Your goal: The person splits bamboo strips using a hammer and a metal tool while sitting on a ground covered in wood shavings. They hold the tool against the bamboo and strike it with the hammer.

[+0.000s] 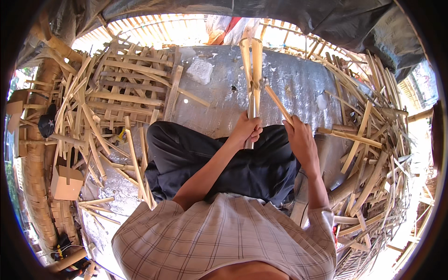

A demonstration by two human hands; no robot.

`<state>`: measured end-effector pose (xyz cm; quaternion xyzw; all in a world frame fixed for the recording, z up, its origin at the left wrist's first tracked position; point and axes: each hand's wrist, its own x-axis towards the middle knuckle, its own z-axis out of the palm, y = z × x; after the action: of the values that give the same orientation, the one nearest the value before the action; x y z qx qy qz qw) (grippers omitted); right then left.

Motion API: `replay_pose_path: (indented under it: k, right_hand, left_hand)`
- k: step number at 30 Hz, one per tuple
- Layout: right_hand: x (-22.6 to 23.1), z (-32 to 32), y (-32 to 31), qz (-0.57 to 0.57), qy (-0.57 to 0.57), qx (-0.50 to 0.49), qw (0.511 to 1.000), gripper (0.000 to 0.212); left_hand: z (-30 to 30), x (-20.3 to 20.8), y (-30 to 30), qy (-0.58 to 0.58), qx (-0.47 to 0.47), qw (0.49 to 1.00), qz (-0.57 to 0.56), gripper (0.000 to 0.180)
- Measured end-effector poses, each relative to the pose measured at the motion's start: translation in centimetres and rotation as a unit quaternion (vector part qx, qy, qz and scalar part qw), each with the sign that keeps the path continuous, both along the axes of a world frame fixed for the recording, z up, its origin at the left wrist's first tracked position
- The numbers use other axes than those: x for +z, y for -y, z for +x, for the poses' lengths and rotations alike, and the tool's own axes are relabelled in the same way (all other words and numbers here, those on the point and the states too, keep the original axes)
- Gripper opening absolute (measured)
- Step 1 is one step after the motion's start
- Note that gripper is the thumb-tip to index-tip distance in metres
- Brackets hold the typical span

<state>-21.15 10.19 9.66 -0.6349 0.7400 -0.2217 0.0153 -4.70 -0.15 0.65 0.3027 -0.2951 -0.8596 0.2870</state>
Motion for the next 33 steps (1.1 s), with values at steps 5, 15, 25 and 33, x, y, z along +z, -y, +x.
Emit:
replay_pose_path:
  k: [5,15,25,33]
  right_hand:
    - [5.3,3.7,-0.1,-0.086,0.177,-0.072,0.978,0.021]
    - [4.5,4.0,-1.4,-0.060,0.178,-0.113,0.976,0.021]
    - [-2.4,1.5,-0.7,-0.021,0.132,-0.069,0.989,0.022]
    - [1.7,3.0,-0.2,-0.138,0.286,-0.096,0.943,0.019]
  left_hand:
    - [-1.0,-0.3,-0.3,0.001,-0.004,1.000,0.023,0.013]
    - [-1.4,-0.4,-1.9,0.031,-0.003,0.999,0.029,0.016]
    - [-1.7,-3.3,-0.2,0.099,-0.003,0.995,0.000,0.014]
    - [-1.5,-3.1,0.2,0.072,0.016,0.997,-0.008,0.017]
